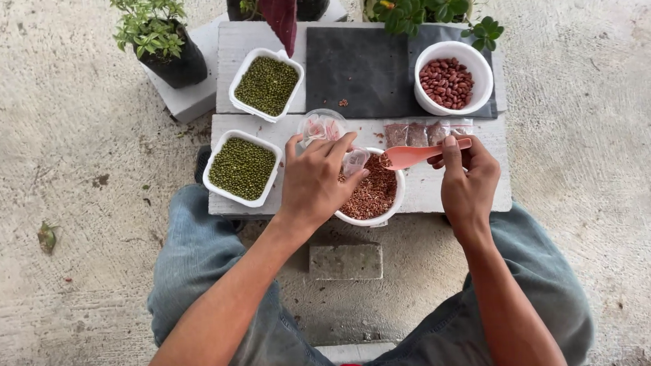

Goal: Scooping seeds from a bowl into small plastic bags using a spoon

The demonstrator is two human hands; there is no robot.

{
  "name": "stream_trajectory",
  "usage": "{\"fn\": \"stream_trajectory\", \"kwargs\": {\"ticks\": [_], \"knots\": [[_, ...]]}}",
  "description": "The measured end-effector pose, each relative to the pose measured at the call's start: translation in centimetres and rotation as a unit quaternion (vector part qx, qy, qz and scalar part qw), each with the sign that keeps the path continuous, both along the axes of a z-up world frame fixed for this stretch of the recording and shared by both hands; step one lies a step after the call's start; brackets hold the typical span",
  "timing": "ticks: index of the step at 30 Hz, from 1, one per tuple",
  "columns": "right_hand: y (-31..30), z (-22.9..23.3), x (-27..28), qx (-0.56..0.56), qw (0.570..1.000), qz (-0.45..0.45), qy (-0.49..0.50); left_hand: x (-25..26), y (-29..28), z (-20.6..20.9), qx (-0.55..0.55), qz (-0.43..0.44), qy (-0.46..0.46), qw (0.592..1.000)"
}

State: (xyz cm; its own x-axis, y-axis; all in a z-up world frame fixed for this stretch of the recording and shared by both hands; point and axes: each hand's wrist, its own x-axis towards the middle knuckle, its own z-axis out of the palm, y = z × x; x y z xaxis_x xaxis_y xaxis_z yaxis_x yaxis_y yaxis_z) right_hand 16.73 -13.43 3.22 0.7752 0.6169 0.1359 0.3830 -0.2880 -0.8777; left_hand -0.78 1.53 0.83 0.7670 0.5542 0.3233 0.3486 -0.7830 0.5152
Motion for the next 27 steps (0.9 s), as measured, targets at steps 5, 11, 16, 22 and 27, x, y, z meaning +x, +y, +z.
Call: {"fn": "stream_trajectory", "kwargs": {"ticks": [5, 11, 16, 22, 27], "knots": [[-0.7, 1.0, -0.4, 0.035, 0.999, 0.003, 0.000, 0.4, -0.3, -1.1, 0.006, -0.013, 0.001, 1.000], [-0.3, 0.8, -1.1, 0.057, 0.998, 0.008, -0.027, 0.7, -1.0, -1.6, 0.013, -0.029, 0.000, 0.999], [-0.1, 0.6, -1.3, 0.060, 0.995, 0.029, -0.079, 0.7, -0.9, -1.7, 0.020, -0.031, -0.010, 0.999], [0.0, 1.7, -2.3, 0.038, 0.984, 0.059, -0.166, 0.4, -1.1, -1.2, 0.007, -0.028, -0.006, 1.000], [-0.1, 1.6, -2.3, 0.075, 0.967, 0.119, -0.213, 0.5, -1.2, -1.7, 0.034, -0.016, -0.029, 0.999]]}}
